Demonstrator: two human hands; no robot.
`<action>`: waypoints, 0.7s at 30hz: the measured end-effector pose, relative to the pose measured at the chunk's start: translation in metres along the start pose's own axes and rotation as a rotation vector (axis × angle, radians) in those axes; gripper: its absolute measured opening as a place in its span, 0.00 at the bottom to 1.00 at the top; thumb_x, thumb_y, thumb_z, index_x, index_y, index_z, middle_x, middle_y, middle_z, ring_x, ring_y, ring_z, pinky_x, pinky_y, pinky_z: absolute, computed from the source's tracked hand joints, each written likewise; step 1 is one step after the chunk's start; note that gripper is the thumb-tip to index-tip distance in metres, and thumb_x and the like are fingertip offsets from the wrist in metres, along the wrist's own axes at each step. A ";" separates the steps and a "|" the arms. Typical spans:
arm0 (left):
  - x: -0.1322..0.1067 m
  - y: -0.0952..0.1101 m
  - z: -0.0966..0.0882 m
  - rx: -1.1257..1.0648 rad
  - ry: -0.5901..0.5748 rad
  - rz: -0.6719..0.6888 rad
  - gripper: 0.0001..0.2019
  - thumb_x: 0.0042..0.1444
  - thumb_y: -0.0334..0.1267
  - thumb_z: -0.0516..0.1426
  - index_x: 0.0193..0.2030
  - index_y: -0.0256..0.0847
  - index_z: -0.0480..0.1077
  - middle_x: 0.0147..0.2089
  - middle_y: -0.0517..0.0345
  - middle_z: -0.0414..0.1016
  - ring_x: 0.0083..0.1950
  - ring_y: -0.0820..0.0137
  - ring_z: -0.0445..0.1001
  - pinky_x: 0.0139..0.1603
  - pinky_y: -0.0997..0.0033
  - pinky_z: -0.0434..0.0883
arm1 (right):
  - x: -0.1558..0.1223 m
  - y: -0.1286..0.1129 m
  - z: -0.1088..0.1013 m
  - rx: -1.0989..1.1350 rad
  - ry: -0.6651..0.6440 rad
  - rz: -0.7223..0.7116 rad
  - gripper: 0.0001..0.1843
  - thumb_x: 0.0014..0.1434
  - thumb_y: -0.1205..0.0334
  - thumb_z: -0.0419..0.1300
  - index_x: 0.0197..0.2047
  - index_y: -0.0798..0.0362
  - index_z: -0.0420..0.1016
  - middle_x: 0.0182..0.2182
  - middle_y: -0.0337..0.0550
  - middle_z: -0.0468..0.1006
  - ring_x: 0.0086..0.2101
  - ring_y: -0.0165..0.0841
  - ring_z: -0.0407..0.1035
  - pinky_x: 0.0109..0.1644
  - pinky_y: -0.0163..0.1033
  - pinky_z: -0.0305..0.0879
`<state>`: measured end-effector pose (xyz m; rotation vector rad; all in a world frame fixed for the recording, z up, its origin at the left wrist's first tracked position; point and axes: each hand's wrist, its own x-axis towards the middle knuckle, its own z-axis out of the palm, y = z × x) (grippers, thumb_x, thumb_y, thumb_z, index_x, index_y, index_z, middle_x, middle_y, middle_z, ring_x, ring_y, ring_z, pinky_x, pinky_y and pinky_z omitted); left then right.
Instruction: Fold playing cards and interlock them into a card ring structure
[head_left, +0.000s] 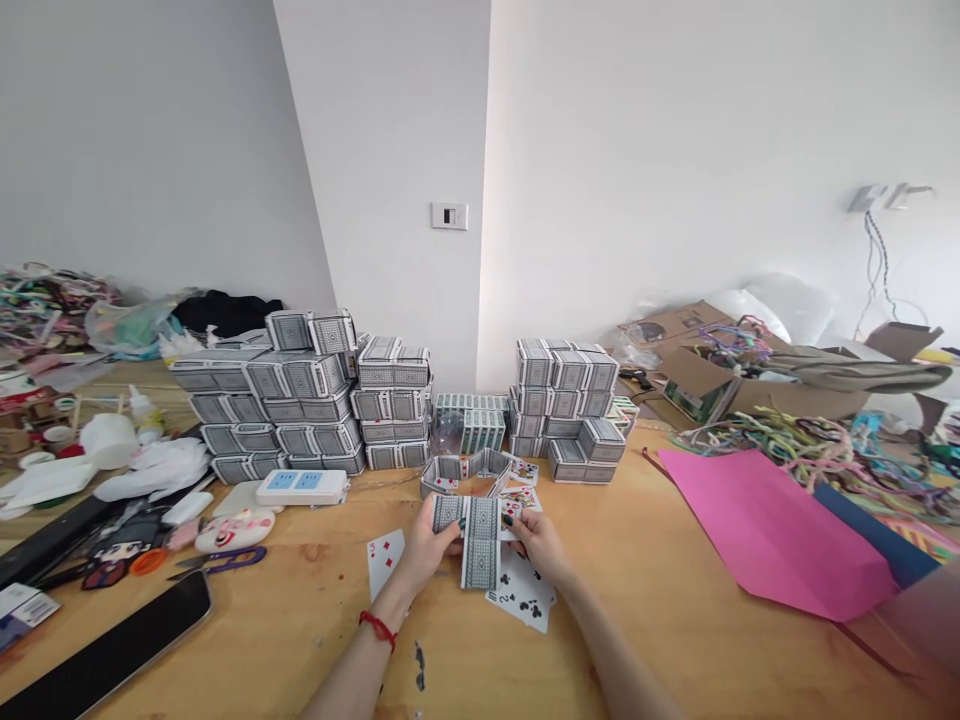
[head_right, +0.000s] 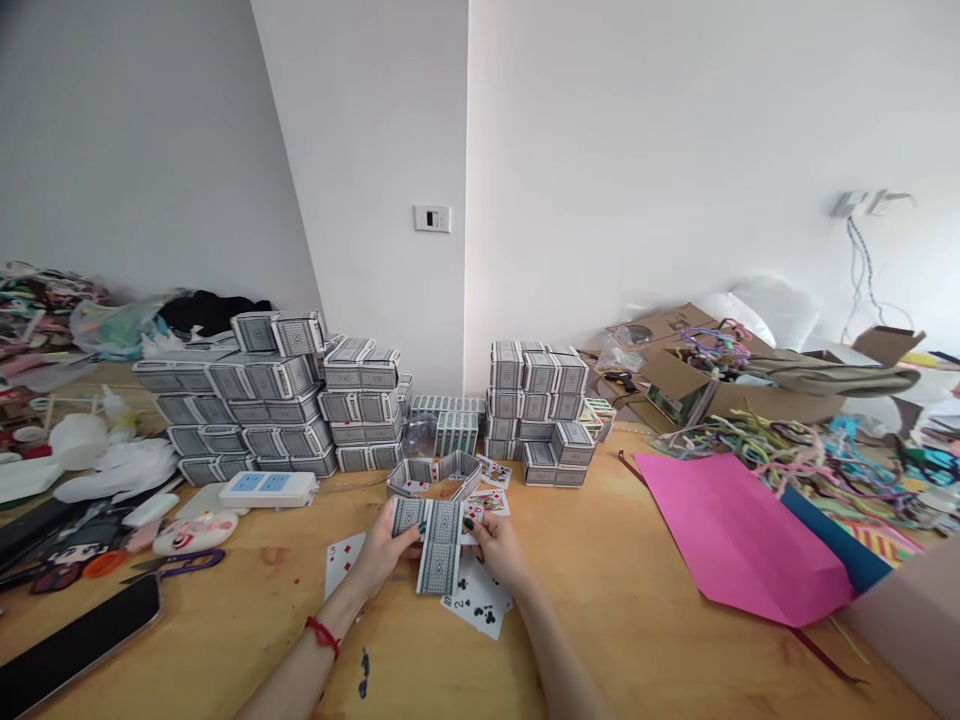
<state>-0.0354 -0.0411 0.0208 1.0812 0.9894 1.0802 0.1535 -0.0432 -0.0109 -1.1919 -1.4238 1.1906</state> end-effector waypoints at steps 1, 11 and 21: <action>0.000 0.000 0.000 0.000 -0.007 -0.001 0.21 0.42 0.40 0.60 0.41 0.42 0.57 0.37 0.59 0.73 0.35 0.66 0.75 0.31 0.67 0.73 | 0.000 0.001 0.000 0.002 0.003 0.007 0.27 0.47 0.34 0.52 0.18 0.51 0.56 0.09 0.31 0.58 0.13 0.23 0.47 0.18 0.32 0.42; -0.008 0.002 0.004 0.023 -0.062 0.067 0.16 0.47 0.42 0.57 0.42 0.42 0.60 0.38 0.58 0.74 0.37 0.66 0.73 0.34 0.68 0.70 | 0.001 0.006 0.007 0.046 0.004 0.044 0.28 0.46 0.34 0.52 0.18 0.51 0.55 0.09 0.30 0.56 0.13 0.22 0.47 0.17 0.31 0.41; -0.007 -0.003 0.016 0.034 0.060 0.136 0.15 0.44 0.41 0.61 0.37 0.38 0.65 0.36 0.56 0.75 0.38 0.66 0.73 0.38 0.66 0.72 | -0.002 -0.004 0.002 0.103 0.050 0.016 0.27 0.48 0.35 0.52 0.19 0.51 0.54 0.09 0.29 0.56 0.12 0.22 0.47 0.17 0.31 0.40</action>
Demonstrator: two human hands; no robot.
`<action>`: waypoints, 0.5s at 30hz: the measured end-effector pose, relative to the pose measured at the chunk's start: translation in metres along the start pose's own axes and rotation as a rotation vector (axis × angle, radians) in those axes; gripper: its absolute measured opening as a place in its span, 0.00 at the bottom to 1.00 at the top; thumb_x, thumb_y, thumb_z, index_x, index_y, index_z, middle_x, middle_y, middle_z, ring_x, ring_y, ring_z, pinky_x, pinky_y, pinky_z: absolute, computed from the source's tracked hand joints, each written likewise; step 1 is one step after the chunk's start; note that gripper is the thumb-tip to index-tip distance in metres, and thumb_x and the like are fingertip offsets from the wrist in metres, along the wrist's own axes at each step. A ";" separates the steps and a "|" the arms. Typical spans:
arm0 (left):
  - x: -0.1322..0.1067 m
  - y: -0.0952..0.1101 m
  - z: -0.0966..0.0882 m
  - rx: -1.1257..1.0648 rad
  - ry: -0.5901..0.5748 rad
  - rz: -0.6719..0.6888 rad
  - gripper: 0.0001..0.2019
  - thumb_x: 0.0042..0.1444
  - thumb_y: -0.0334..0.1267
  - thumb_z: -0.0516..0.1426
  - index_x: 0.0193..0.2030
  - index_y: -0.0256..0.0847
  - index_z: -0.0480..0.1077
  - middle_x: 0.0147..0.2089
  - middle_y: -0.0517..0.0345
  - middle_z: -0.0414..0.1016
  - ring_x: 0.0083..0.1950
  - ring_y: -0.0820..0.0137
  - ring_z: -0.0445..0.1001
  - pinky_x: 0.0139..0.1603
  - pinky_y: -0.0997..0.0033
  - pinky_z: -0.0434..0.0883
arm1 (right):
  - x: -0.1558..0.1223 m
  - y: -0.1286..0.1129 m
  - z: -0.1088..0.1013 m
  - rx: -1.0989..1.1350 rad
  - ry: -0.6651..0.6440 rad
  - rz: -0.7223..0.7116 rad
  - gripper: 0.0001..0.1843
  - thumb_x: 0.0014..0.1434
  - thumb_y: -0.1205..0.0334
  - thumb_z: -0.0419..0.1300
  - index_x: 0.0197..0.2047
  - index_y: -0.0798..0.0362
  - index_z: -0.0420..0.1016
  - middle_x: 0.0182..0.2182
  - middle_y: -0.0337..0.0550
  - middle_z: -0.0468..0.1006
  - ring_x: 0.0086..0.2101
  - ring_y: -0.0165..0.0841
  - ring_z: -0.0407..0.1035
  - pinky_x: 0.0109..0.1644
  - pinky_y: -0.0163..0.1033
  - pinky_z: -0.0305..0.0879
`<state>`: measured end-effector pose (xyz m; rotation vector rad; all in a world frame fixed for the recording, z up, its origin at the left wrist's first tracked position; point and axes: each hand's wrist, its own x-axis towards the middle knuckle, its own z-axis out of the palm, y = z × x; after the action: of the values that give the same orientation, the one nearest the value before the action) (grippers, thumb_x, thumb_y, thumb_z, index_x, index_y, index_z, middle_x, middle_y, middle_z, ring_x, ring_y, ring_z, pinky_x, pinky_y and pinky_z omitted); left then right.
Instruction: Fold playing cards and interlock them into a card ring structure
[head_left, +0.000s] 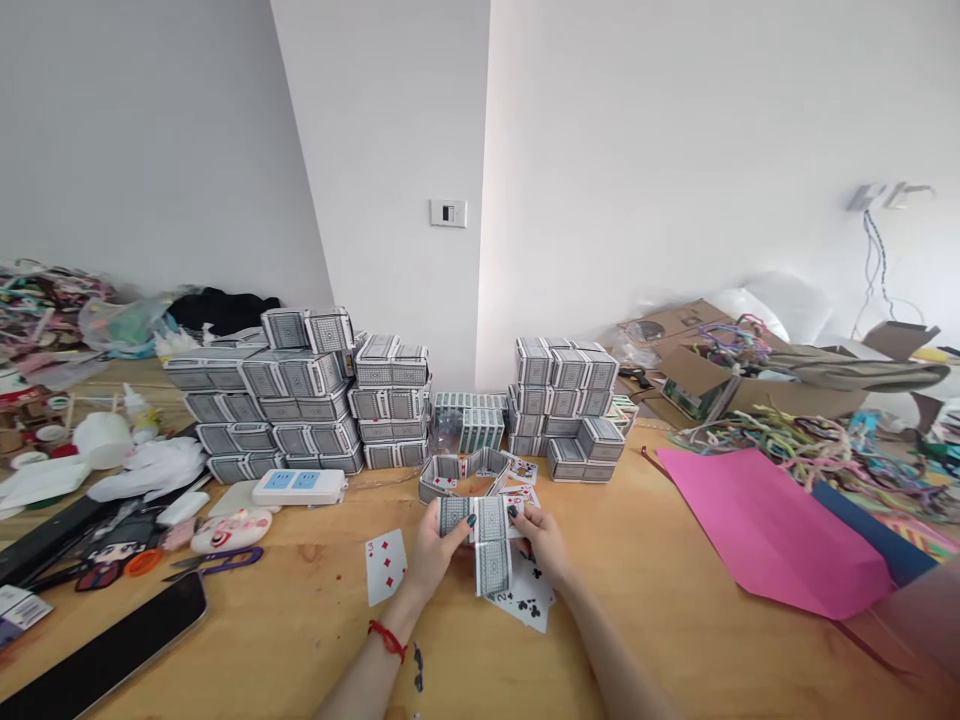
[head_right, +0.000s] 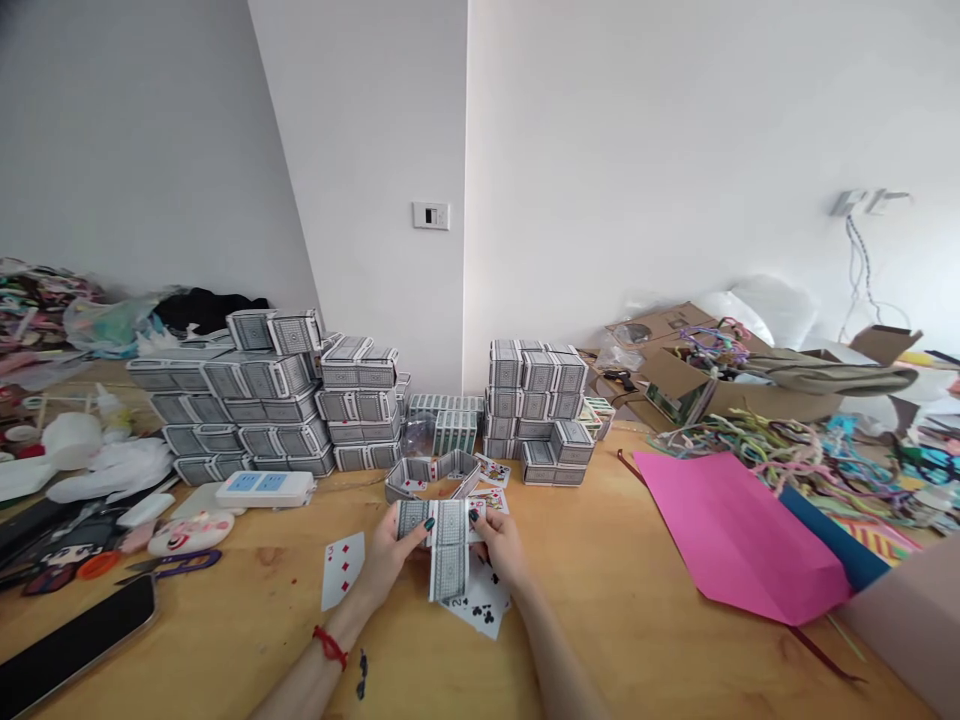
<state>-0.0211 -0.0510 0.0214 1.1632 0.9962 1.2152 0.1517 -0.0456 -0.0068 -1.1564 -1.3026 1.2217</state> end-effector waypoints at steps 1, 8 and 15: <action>0.001 0.000 -0.003 -0.022 0.006 -0.043 0.15 0.43 0.41 0.61 0.37 0.38 0.65 0.35 0.55 0.75 0.37 0.65 0.74 0.35 0.65 0.73 | -0.001 -0.002 -0.002 0.010 0.005 -0.006 0.26 0.48 0.36 0.52 0.20 0.51 0.54 0.09 0.29 0.56 0.12 0.22 0.46 0.17 0.31 0.40; 0.006 0.000 -0.007 -0.051 0.023 -0.158 0.18 0.36 0.39 0.65 0.33 0.37 0.65 0.32 0.56 0.75 0.34 0.66 0.75 0.33 0.64 0.75 | -0.003 -0.006 0.002 -0.049 -0.019 -0.009 0.26 0.45 0.36 0.56 0.20 0.51 0.55 0.09 0.29 0.57 0.12 0.22 0.48 0.16 0.31 0.41; 0.007 -0.007 -0.006 -0.018 0.023 -0.128 0.19 0.37 0.40 0.65 0.35 0.39 0.63 0.32 0.56 0.74 0.35 0.64 0.75 0.30 0.63 0.75 | 0.000 0.006 0.012 -0.041 -0.015 0.056 0.29 0.45 0.30 0.48 0.22 0.50 0.54 0.07 0.26 0.54 0.10 0.22 0.45 0.14 0.30 0.39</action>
<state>-0.0249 -0.0432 0.0142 1.0571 1.0588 1.1355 0.1402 -0.0464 -0.0134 -1.2220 -1.3196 1.2522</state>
